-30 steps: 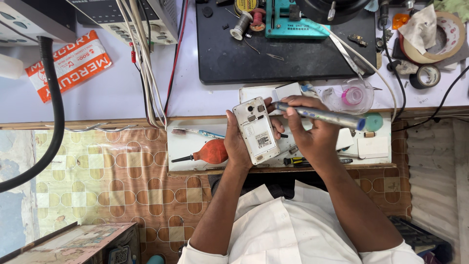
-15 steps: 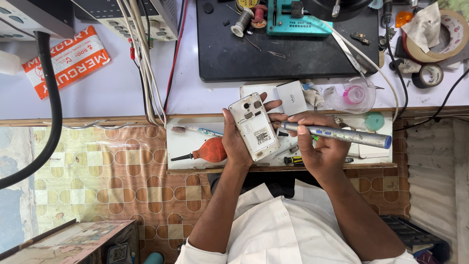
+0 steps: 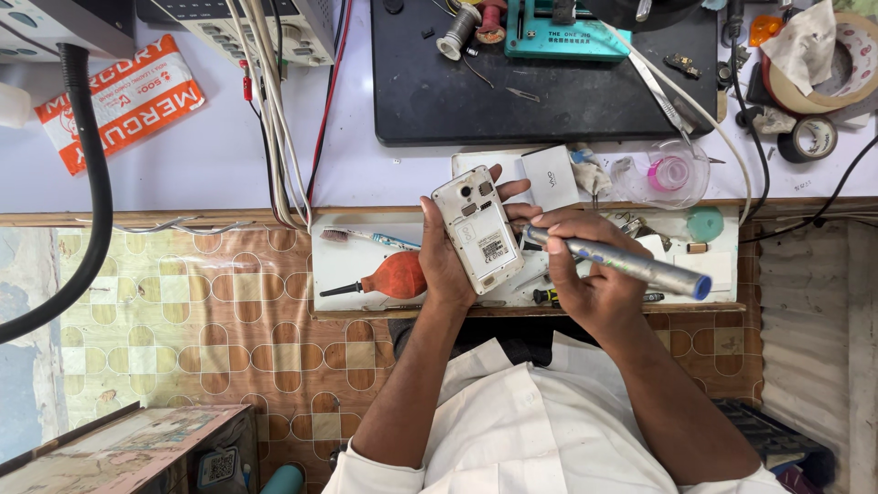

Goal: The person removes the back cover of a white smartphone, connects a power supply to test it, and then uses a soldering iron to work on the internal components. The person repeatedly handles the phone and tools throughout the clip.

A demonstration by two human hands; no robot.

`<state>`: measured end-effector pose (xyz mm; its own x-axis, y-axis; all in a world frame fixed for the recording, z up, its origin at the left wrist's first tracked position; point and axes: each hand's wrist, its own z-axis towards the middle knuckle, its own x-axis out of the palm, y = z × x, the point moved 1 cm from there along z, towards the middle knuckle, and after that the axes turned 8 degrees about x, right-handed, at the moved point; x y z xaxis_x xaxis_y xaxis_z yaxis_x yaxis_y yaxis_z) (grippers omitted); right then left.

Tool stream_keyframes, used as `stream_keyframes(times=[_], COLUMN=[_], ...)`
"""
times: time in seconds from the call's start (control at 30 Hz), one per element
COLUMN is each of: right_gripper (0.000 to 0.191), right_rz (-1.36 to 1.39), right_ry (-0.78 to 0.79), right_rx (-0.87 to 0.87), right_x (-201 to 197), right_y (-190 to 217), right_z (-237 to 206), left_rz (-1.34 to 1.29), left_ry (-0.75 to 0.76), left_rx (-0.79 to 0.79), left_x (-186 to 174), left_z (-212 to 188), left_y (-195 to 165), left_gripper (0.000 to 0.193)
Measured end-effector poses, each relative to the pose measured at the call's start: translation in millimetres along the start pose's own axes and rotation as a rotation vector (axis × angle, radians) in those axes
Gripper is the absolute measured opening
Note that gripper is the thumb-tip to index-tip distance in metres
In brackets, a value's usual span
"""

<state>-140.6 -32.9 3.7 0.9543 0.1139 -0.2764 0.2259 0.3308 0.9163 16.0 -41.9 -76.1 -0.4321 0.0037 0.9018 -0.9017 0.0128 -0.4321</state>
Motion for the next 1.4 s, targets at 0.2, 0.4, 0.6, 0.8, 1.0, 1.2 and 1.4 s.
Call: stream_keyframes(times=[0.2, 0.4, 0.6, 0.8, 1.0, 1.2, 1.4], right_gripper=[0.009, 0.01, 0.01, 0.011, 0.013, 0.013, 0.012], right_rz=[-0.038, -0.032, -0.003, 0.025, 0.028, 0.044, 0.028], right_ry=[0.002, -0.011, -0.003, -0.001, 0.003, 0.0, -0.001], right_rx=[-0.005, -0.016, -0.007, 0.014, 0.016, 0.022, 0.009], right_x=[-1.1, -1.0, 2.7, 2.9, 3.2, 3.3, 3.1], right_y=[4.0, 3.5, 3.0, 2.6, 0.4, -0.4, -0.3], right_z=[2.4, 4.3, 8.0, 10.1, 8.3, 8.8, 7.6], left_rz=[-0.045, 0.044, 0.014, -0.067, -0.079, -0.1, -0.047], left_ry=[0.067, 0.065, 0.045, 0.06, 0.064, 0.072, 0.051], left_rx=[0.03, 0.024, 0.018, -0.011, -0.011, 0.009, 0.024], left_x=[4.8, 3.6, 4.5, 9.6, 9.2, 8.0, 5.2], left_z=[-0.7, -1.6, -1.9, -1.4, -1.6, -1.5, -2.0], left_y=[-5.5, -4.1, -2.6, -6.6, -7.4, -6.4, -5.8], left_gripper=[0.092, 0.091, 0.093, 0.092, 0.091, 0.091, 0.092])
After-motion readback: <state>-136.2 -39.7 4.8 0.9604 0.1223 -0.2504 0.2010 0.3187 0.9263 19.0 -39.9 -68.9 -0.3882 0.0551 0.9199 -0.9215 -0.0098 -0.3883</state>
